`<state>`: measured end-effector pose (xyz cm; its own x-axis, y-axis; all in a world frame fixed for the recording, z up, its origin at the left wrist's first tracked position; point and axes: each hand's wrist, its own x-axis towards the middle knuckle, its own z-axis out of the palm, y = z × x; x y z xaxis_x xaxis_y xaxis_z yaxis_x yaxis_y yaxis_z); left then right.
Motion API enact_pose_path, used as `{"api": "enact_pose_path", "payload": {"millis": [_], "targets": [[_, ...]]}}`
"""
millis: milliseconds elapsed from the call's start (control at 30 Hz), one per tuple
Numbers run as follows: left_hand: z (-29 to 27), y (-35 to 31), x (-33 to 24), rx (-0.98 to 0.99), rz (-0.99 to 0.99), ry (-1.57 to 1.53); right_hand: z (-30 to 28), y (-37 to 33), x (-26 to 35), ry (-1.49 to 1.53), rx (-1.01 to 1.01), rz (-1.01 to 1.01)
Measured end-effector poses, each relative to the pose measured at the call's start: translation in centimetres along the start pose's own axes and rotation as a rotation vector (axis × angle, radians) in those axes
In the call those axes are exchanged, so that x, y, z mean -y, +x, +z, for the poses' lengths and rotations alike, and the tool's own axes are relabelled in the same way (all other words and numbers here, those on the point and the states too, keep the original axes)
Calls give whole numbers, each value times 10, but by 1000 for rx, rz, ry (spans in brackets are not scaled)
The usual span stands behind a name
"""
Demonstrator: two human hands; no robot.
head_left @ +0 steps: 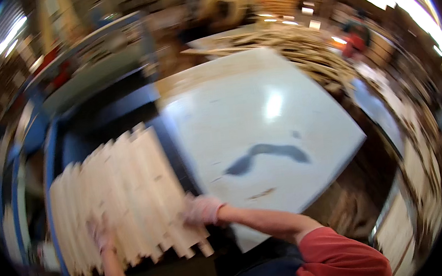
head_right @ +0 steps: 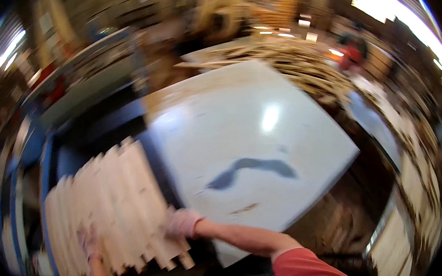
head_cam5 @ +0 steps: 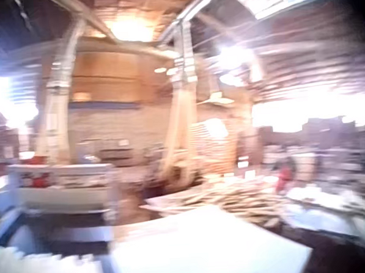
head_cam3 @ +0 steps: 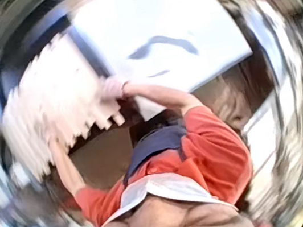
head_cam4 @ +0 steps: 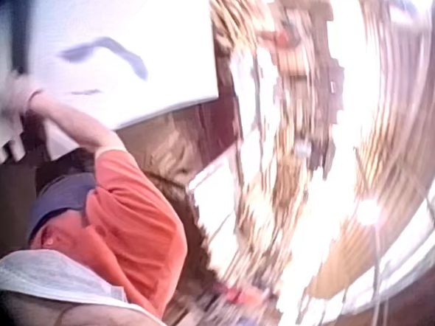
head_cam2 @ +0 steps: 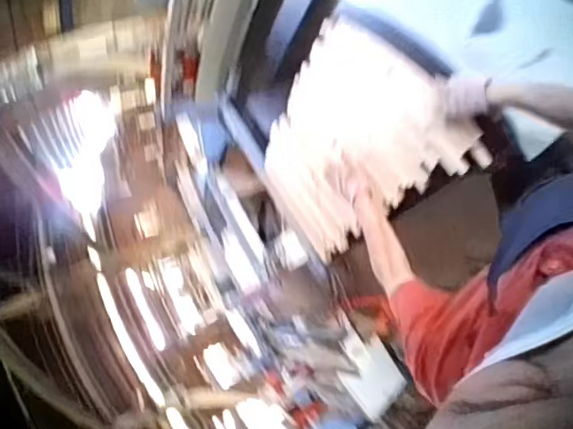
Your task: The person picks up groups of wooden slats from a large workbench and places them onto a moving conveyor belt for processing.
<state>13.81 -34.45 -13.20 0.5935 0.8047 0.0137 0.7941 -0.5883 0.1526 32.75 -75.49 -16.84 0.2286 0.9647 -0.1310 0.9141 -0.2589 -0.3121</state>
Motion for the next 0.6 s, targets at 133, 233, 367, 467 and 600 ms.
{"api": "enact_pose_path", "payload": {"millis": [133, 233, 367, 467, 600], "targets": [[-2, -74, -106, 19, 687, -919, -37, -113, 48, 1177, 122, 364], [32, -126, -205, 179, 936, -1303, -25, -209, 43, 1541, 141, 320], [77, -274, -354, 627, 627, -1396, 6, -369, 6, 1791, -106, 511], [83, -427, -470, 980, 672, -1414, 52, -500, -19, 1803, -431, 765], [96, -575, -573, 1427, 880, -883, 99, -671, -6, 1942, -840, 1150]]}}
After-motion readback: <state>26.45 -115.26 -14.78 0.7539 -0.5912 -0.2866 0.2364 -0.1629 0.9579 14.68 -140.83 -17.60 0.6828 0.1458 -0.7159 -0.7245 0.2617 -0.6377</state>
